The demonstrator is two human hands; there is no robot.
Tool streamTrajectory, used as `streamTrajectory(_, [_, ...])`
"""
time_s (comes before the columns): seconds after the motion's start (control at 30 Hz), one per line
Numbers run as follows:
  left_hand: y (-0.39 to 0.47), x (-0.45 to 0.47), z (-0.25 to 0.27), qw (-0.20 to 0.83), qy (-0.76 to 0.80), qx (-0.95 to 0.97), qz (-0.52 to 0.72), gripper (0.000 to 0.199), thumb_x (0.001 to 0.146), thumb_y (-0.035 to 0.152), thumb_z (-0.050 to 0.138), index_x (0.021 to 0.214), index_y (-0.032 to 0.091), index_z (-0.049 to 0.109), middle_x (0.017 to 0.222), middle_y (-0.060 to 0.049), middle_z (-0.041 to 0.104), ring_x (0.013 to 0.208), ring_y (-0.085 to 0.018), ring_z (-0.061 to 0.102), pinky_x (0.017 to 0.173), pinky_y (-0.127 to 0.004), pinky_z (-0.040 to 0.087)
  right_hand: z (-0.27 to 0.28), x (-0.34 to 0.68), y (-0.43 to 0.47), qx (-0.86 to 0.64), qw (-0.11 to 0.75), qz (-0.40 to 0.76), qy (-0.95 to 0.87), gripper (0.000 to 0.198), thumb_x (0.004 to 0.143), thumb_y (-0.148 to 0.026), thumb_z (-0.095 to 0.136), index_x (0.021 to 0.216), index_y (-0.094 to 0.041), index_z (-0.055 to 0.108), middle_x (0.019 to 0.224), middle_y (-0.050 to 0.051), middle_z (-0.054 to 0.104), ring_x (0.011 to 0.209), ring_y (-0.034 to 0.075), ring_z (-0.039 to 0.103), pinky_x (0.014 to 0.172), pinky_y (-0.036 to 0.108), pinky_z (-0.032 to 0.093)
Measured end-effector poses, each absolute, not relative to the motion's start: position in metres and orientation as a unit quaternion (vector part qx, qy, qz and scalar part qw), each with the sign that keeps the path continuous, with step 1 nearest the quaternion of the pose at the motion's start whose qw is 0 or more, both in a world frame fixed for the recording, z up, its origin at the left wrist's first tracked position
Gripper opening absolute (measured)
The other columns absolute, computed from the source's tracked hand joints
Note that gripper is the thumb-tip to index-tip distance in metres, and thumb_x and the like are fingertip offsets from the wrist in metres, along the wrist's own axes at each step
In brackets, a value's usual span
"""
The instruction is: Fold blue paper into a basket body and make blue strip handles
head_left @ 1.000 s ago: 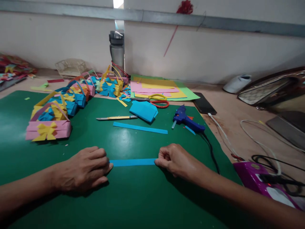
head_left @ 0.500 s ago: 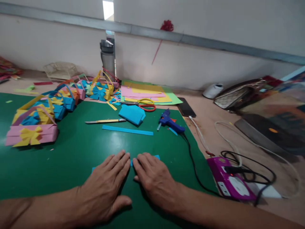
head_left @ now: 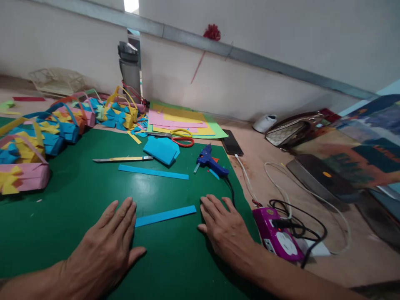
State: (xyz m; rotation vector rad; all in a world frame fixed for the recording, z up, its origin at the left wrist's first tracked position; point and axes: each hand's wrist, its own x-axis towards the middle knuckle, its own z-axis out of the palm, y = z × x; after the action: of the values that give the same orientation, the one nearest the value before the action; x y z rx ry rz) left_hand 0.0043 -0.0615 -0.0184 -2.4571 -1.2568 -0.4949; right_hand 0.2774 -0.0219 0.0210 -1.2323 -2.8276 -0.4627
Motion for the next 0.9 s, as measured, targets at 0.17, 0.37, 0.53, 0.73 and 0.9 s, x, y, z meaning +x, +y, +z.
streamTrajectory(0.17, [-0.059, 0.004, -0.023, 0.152, -0.44, -0.861, -0.204, 0.053, 0.094, 0.036, 0.032, 0.089, 0.001, 0.071, 0.109, -0.023, 0.066, 0.107, -0.037, 0.057, 0.097, -0.053, 0.035, 0.041, 0.26, -0.001, -0.393, 0.01, -0.012, -0.919, 0.016, 0.083, -0.015, 0.057, 0.098, -0.013, 0.059, 0.095, 0.01, 0.064, 0.087, 0.022, 0.056, 0.073, 0.034, 0.041])
streamTrajectory(0.37, [-0.052, -0.001, -0.018, 0.139, -0.422, -0.871, -0.212, 0.044, 0.093, 0.035, 0.036, 0.1, 0.005, 0.067, 0.11, -0.018, 0.066, 0.106, -0.034, 0.057, 0.095, -0.052, 0.036, 0.032, 0.242, 0.011, -0.382, 0.024, 0.009, -0.924, 0.01, 0.076, -0.011, 0.062, 0.071, -0.018, 0.056, 0.071, 0.001, 0.059, 0.066, 0.015, 0.05, 0.06, 0.025, 0.037])
streamTrajectory(0.53, [-0.041, -0.012, -0.008, 0.142, -0.384, -0.895, -0.178, 0.029, 0.091, 0.023, 0.042, 0.108, 0.008, 0.06, 0.101, -0.014, 0.068, 0.09, -0.029, 0.059, 0.079, -0.045, 0.044, 0.024, 0.236, 0.01, -0.359, 0.075, -0.014, -0.93, 0.016, 0.083, -0.01, 0.052, 0.068, -0.017, 0.055, 0.068, 0.003, 0.057, 0.066, 0.016, 0.046, 0.063, 0.028, 0.034])
streamTrajectory(0.73, [-0.039, -0.023, -0.004, 0.077, -0.333, -0.926, -0.162, 0.029, 0.089, 0.009, 0.036, 0.11, 0.011, 0.055, 0.085, -0.009, 0.063, 0.068, -0.019, 0.054, 0.058, -0.033, 0.044, 0.02, 0.227, 0.002, -0.325, 0.111, -0.036, -0.938, 0.032, 0.088, -0.004, 0.035, 0.067, -0.016, 0.056, 0.064, 0.004, 0.055, 0.061, 0.016, 0.042, 0.064, 0.03, 0.032])
streamTrajectory(0.9, [-0.038, -0.024, -0.005, 0.039, -0.33, -0.925, -0.187, 0.028, 0.091, 0.01, 0.032, 0.106, 0.014, 0.056, 0.074, -0.005, 0.058, 0.061, -0.016, 0.049, 0.054, -0.031, 0.041, 0.017, 0.223, -0.004, -0.292, 0.151, -0.08, -0.941, 0.033, 0.09, -0.005, 0.032, 0.072, -0.014, 0.059, 0.076, 0.009, 0.063, 0.077, 0.019, 0.054, 0.078, 0.036, 0.037])
